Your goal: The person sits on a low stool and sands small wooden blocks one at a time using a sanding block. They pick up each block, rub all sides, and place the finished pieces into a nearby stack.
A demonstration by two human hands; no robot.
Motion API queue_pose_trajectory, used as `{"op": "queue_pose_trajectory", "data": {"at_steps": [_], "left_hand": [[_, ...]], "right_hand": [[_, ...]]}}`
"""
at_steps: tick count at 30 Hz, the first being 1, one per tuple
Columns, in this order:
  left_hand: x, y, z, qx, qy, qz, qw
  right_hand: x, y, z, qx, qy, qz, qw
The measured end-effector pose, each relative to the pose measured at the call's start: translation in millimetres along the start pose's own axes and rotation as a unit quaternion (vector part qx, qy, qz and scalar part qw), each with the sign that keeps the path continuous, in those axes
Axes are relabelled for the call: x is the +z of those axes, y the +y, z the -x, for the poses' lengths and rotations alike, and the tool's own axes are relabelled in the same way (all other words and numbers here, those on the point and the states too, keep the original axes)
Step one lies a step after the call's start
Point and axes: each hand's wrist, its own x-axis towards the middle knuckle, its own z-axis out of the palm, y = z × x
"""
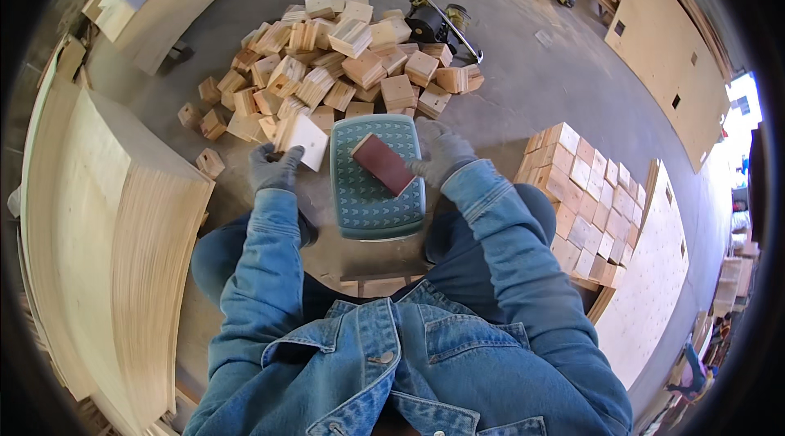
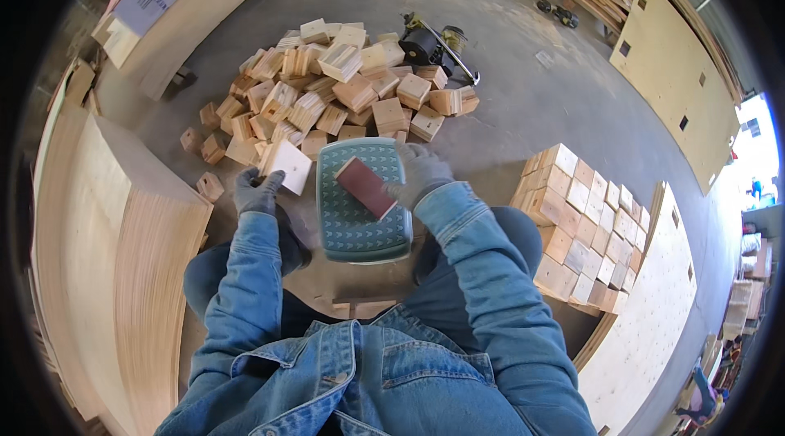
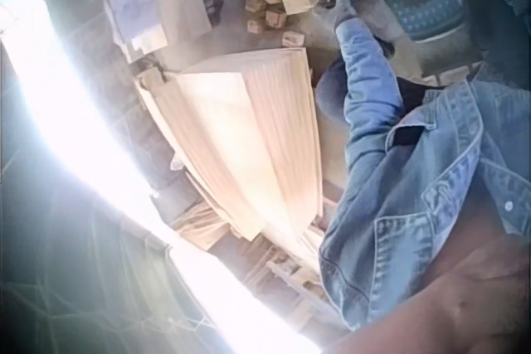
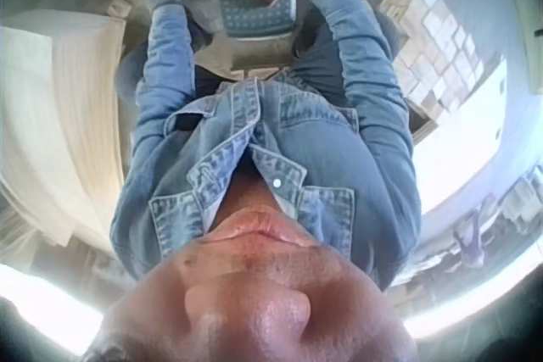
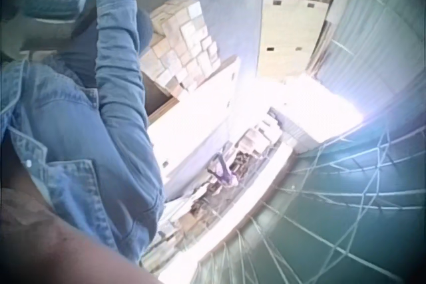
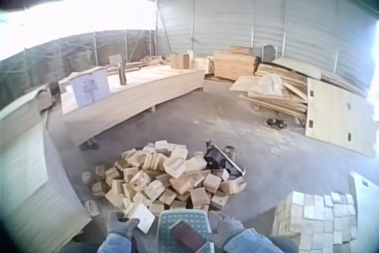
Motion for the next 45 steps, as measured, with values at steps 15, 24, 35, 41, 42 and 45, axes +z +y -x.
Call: {"op": "queue_pose_trajectory", "data": {"at_steps": [15,24,35,41,42,45], "left_hand": [[18.7,38.4,105.5,0.082,-0.111,-0.184,0.973],[33.6,27.6,122.2,0.125,-0.139,-0.176,0.966],[46.9,13.4,122.0,0.074,-0.367,-0.048,0.926],[54.7,0.9,106.2,0.18,-0.319,-0.217,0.905],[62.1,-6.9,108.6,0.174,-0.319,-0.192,0.912],[83.0,-22.6,109.9,0.175,-0.32,-0.119,0.923]], "right_hand": [[82.9,-44.0,-19.7,0.054,-0.074,0.041,0.995],[78.4,0.1,-23.0,0.094,0.031,-0.115,0.988],[68.3,44.9,6.8,0.137,0.125,-0.242,0.952],[54.7,19.7,28.5,0.04,0.169,-0.273,0.946],[56.0,12.3,34.4,0.013,0.166,-0.271,0.948],[56.7,-19.8,61.4,-0.031,0.15,-0.182,0.971]]}}
